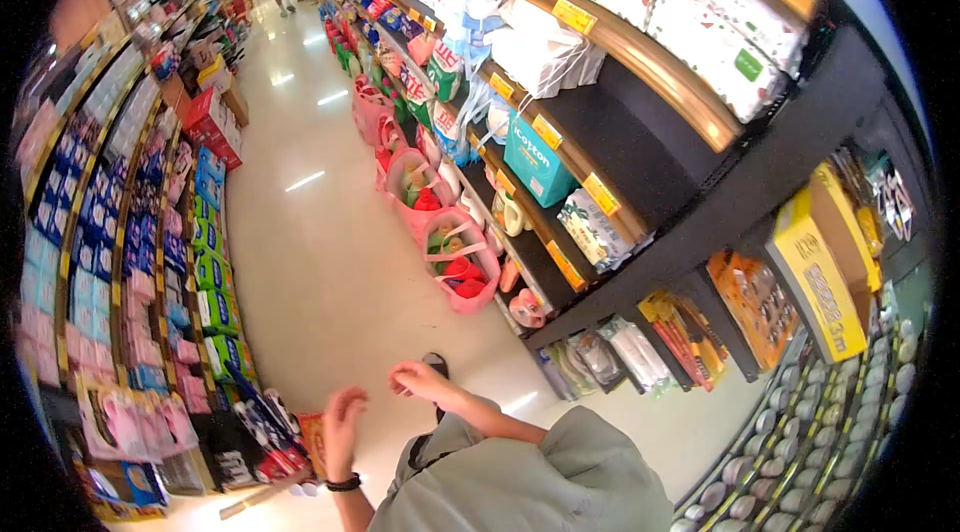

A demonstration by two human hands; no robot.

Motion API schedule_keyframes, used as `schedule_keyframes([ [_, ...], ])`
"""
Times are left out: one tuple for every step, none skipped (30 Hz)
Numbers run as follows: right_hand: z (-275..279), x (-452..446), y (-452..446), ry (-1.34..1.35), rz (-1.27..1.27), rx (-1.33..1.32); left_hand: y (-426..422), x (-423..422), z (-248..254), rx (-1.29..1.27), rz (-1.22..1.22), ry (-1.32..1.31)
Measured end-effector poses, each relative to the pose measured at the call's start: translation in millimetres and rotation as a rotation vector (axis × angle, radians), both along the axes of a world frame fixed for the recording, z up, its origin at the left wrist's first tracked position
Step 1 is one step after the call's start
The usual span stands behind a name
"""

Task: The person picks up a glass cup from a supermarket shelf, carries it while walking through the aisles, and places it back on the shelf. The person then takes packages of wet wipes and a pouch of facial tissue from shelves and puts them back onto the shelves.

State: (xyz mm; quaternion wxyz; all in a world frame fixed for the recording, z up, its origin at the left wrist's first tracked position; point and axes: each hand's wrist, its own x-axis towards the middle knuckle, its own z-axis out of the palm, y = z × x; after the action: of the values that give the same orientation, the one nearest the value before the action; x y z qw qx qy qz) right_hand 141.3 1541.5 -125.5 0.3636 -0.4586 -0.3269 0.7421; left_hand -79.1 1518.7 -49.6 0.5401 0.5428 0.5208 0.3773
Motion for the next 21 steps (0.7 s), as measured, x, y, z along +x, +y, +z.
schedule_keyframes([
  [-7.2, 1.3, 18.7, 0.034, -0.05, -0.023, 13.7, 3.0, -1.8, -0.037, -0.105, 0.033],
  [-4.0, 5.4, 39.6, 0.018, -0.086, -0.029, 25.8, 11.6, 6.1, -0.077, -0.212, 0.063],
  [7.6, 9.5, 60.6, 0.067, -0.132, -0.036, 41.3, 18.6, 10.8, -0.116, -0.313, 0.079],
  [19.7, 17.4, 80.2, 0.107, -0.172, -0.037, 61.3, 21.6, 10.8, -0.096, -0.358, 0.099],
  [31.0, 27.0, 102.5, 0.145, -0.212, -0.033, 85.0, 23.0, 6.7, -0.071, -0.402, 0.116],
  [36.5, 34.5, 121.4, 0.143, -0.22, -0.013, 104.8, 22.5, 3.3, -0.053, -0.451, 0.135],
  [37.1, 42.3, 138.1, 0.158, -0.255, 0.007, 126.8, 23.6, -1.1, -0.025, -0.415, 0.169],
  [36.0, 51.2, 153.7, 0.17, -0.292, 0.026, 152.4, 29.2, -2.8, 0.003, -0.379, 0.201],
  [34.1, 59.4, 168.4, 0.18, -0.327, 0.051, 175.2, 35.9, -2.0, 0.037, -0.343, 0.231],
  [31.6, 70.0, 181.9, 0.184, -0.353, 0.033, 197.1, 42.2, 0.9, 0.055, -0.336, 0.209],
  [37.8, 79.9, 192.9, 0.173, -0.415, 0.028, 220.6, 49.7, 4.0, 0.079, -0.329, 0.184],
  [48.5, 90.0, 200.9, 0.158, -0.475, 0.025, 243.3, 58.9, 6.7, 0.102, -0.321, 0.155],
  [58.7, 100.6, 207.3, 0.142, -0.535, 0.019, 264.2, 69.7, 9.3, 0.1, -0.337, 0.135],
  [67.2, 112.6, 213.2, 0.126, -0.578, 0.043, 283.9, 82.0, 11.5, 0.095, -0.354, 0.115],
  [69.2, 123.3, 217.7, 0.141, -0.638, 0.065, 301.1, 95.3, 12.8, 0.087, -0.374, 0.093],
  [70.5, 133.2, 222.1, 0.154, -0.701, 0.087, 318.1, 109.9, 13.0, 0.065, -0.423, 0.054],
  [77.1, 142.3, 227.8, 0.166, -0.766, 0.111, 335.1, 125.9, 12.0, 0.044, -0.474, 0.014],
  [84.8, 152.5, 231.2, 0.172, -0.827, 0.138, 351.4, 142.6, 10.4, 0.021, -0.526, -0.024],
  [91.0, 163.0, 238.2, 0.126, -0.895, 0.177, 368.5, 160.2, 8.3, 0.056, -0.587, -0.047],
  [100.8, 174.6, 245.0, 0.109, -0.936, 0.189, 385.5, 178.3, 6.2, 0.091, -0.648, -0.07],
  [111.8, 186.6, 252.9, 0.093, -0.978, 0.201, 403.5, 196.6, 5.9, 0.126, -0.71, -0.093],
])
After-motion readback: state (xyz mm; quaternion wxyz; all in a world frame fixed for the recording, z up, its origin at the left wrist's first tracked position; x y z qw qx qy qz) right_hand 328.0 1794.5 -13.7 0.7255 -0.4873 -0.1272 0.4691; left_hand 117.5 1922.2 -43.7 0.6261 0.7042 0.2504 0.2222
